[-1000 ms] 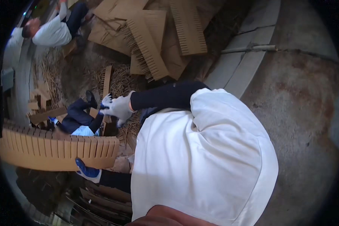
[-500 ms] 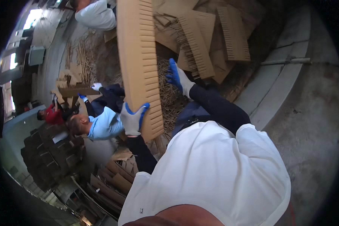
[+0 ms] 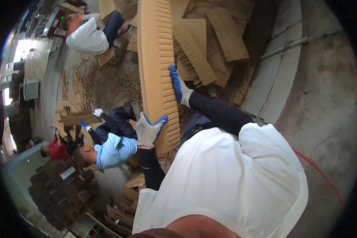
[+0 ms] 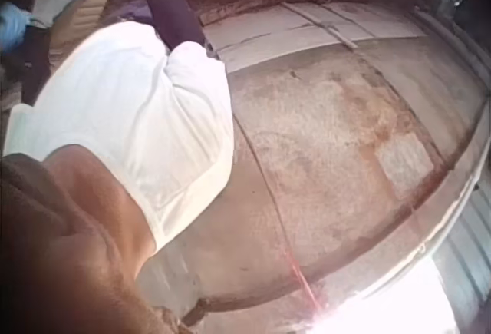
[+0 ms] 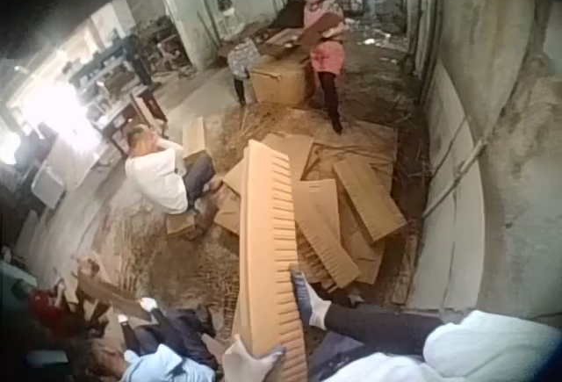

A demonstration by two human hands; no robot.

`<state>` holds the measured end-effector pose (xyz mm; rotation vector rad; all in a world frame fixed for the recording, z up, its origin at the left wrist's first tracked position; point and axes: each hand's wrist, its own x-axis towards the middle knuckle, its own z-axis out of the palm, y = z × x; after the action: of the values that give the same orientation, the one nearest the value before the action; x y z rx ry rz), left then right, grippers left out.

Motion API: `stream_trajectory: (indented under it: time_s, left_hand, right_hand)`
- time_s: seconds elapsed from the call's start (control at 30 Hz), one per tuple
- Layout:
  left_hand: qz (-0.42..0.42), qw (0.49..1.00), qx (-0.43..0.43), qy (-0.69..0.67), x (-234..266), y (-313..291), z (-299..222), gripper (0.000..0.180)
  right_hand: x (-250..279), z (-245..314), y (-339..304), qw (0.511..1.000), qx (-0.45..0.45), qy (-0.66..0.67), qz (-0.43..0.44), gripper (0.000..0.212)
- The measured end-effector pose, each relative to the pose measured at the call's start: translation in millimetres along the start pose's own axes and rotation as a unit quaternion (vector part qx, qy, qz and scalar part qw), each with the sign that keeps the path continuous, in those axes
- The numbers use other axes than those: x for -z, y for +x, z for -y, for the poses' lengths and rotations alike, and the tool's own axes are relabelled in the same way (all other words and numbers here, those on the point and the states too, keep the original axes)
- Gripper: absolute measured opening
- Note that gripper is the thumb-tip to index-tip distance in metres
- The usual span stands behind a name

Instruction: Assembling large pre-scored cardboard packaging components by folding and stacking them.

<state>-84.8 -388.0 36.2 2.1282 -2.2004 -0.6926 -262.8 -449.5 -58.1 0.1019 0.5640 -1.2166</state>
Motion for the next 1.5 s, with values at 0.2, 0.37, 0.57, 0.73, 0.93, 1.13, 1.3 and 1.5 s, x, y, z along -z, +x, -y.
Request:
stream_trajectory:
  time_s: [0.2,0.37,0.57,0.73,0.93,1.13,1.3,1.5]
  left_hand:
    - [-0.030,0.984,-0.017,-0.176,-36,-3,20,0.075]
    - [-0.052,0.965,-0.051,-0.253,-39,5,18,0.083]
    - [0.005,0.980,-0.048,-0.193,-9,2,-6,0.081]
    - [0.019,0.990,-0.062,-0.127,-1,-5,-12,0.084]
    - [0.022,0.986,-0.089,-0.141,2,-1,-5,0.086]
    - [0.001,0.974,-0.117,-0.195,6,10,3,0.090]
    - [0.012,0.977,-0.136,-0.165,25,10,-7,0.091]
    - [-0.024,0.987,-0.091,-0.130,79,-48,-28,0.094]
  right_hand:
    - [10,-8,6,0.990,0.074,-0.101,-0.072,0.040]
    - [9,-4,-4,0.954,0.223,-0.174,-0.100,0.068]
    - [2,1,-22,0.961,0.196,-0.174,-0.084,0.062]
    - [-7,12,-36,0.978,0.126,-0.135,-0.097,0.061]
    - [-17,13,-37,0.974,0.145,-0.147,-0.089,0.060]
    - [-13,10,-31,0.959,0.196,-0.162,-0.126,0.055]
    - [-25,16,-42,0.968,0.172,-0.157,-0.098,0.057]
    - [-65,0,-78,0.973,0.170,-0.134,-0.075,0.052]
